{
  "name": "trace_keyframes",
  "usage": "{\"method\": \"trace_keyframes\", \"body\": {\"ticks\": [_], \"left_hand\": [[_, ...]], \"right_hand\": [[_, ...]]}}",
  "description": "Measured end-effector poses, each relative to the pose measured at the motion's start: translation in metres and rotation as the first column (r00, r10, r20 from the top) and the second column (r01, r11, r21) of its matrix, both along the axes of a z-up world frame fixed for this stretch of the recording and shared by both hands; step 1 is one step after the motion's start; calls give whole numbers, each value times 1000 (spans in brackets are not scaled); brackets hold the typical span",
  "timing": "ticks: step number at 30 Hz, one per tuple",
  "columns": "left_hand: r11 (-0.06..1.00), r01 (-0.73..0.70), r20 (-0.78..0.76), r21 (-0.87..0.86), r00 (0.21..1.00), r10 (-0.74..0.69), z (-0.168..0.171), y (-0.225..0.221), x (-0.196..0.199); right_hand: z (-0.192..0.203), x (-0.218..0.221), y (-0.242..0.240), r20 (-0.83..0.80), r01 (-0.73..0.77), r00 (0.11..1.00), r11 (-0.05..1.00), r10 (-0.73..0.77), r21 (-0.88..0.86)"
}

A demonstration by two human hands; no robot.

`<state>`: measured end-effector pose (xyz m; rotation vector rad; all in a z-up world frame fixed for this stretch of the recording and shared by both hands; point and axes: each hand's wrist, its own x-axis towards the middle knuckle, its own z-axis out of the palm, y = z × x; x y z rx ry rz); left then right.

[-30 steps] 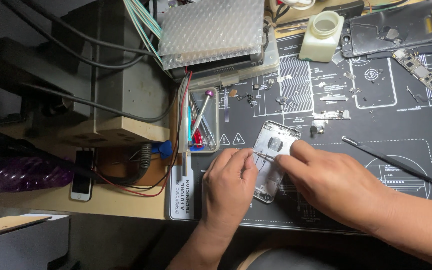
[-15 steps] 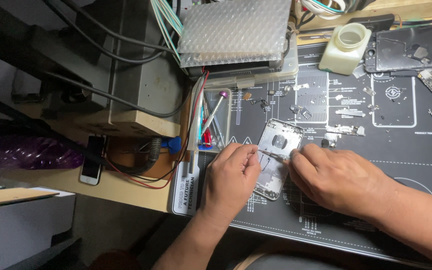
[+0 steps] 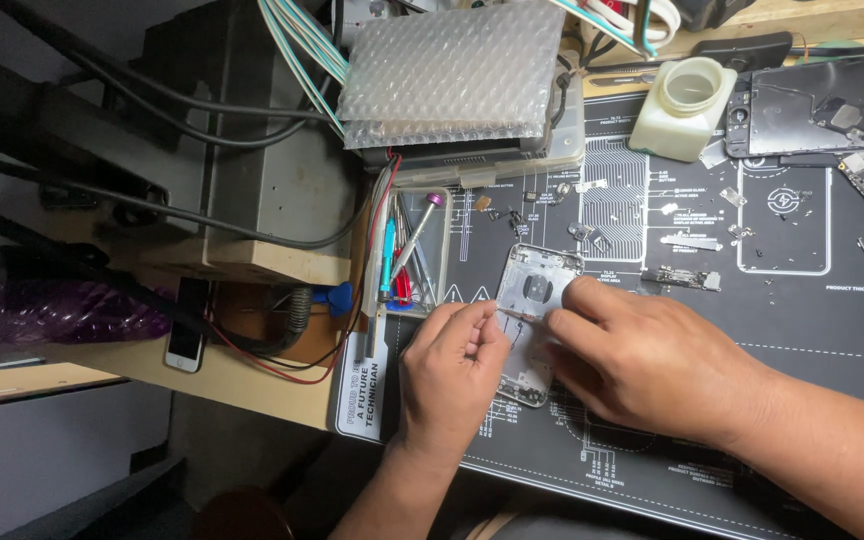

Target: Repairing a mobile phone by manipulating internal components and screws using precision tools

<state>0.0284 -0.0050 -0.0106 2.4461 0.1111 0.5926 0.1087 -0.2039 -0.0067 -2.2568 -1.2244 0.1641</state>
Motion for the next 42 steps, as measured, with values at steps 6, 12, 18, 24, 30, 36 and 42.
{"method": "trace_keyframes", "body": {"ticks": [6, 12, 18, 24, 30, 36, 42], "left_hand": [[1000, 20, 5, 4, 1000, -20, 0, 1, 0], [1000, 10, -1, 15, 1000, -10, 1, 2, 0], [1000, 29, 15, 6, 999, -29, -1, 4, -2], [1000, 15, -10, -1, 1000, -15, -3, 5, -3], [999, 24, -3, -22, 1000, -24, -2, 4, -3], [1000, 20, 20, -21, 1000, -20, -1, 4, -2], [1000, 21, 22, -18, 1000, -21, -1, 4, -2]], "right_hand": [[-7, -4, -2, 36, -8, 999, 1000, 8, 3], [-15, -7, -5, 90, -13, 996, 992, 25, -123], [10, -9, 3, -3, 73, 997, 995, -73, -61], [-10, -9, 0, 84, 67, 994, 998, -65, -20], [10, -8, 6, 8, 80, 997, 993, -80, -89], [-5, -8, 3, 52, 92, 995, 996, -91, -23], [13, -6, 7, -65, 92, 993, 994, -96, -63]]}}
